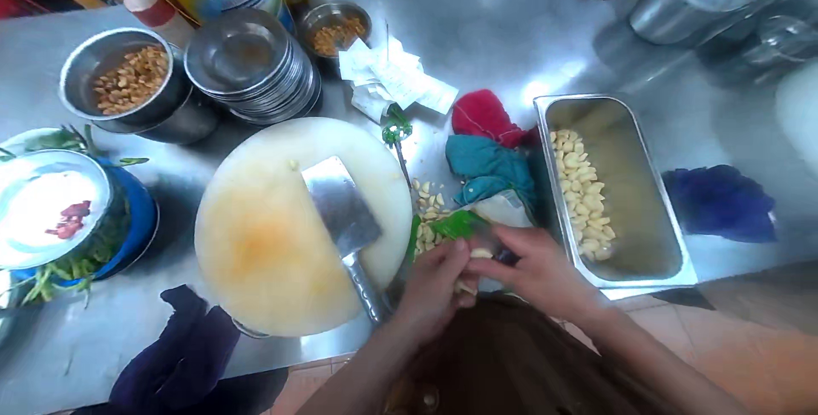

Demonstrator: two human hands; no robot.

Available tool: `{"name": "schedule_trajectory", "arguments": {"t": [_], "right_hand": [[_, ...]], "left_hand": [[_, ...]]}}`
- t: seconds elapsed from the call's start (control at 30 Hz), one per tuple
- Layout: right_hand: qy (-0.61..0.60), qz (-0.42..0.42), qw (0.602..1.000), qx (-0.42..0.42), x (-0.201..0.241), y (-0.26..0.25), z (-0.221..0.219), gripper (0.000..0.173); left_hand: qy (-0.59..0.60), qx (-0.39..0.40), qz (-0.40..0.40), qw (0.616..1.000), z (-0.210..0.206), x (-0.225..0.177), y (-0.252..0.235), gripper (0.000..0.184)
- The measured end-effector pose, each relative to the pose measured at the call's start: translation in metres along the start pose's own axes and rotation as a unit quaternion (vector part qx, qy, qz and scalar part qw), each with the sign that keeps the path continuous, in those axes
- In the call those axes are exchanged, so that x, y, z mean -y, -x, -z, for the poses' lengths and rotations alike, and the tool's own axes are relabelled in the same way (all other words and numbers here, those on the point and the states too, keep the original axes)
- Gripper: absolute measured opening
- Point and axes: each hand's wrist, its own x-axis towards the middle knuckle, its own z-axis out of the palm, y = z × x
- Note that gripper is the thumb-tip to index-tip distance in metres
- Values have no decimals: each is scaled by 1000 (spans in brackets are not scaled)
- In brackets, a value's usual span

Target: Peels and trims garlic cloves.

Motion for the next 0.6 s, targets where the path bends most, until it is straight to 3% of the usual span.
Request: {"name": "schedule_trajectory", "arguments": {"t": [0.07,0.17,0.27,0.33,0.47,0.6], "right_hand": [[36,-8,996,-81,-3,14,16,21],[146,-106,961,-210,-16,44,55,32],[219,-247,913,-239,-33,62,84,35],[241,-298,895,-229,-34,61,88,36],[224,-210,932,-193,-11,48,64,30],[106,-114,984,-82,0,33,20,40]], "left_hand": [[41,-7,13,999,-7,-4,-1,39],[147,5,-9,989,-4,1,-3,29],[188,56,-63,978,6,10,-4,35],[191,55,-70,977,5,9,-4,36],[156,-2,-44,987,-2,2,-1,30],[184,9,-42,982,0,5,-2,24]]}}
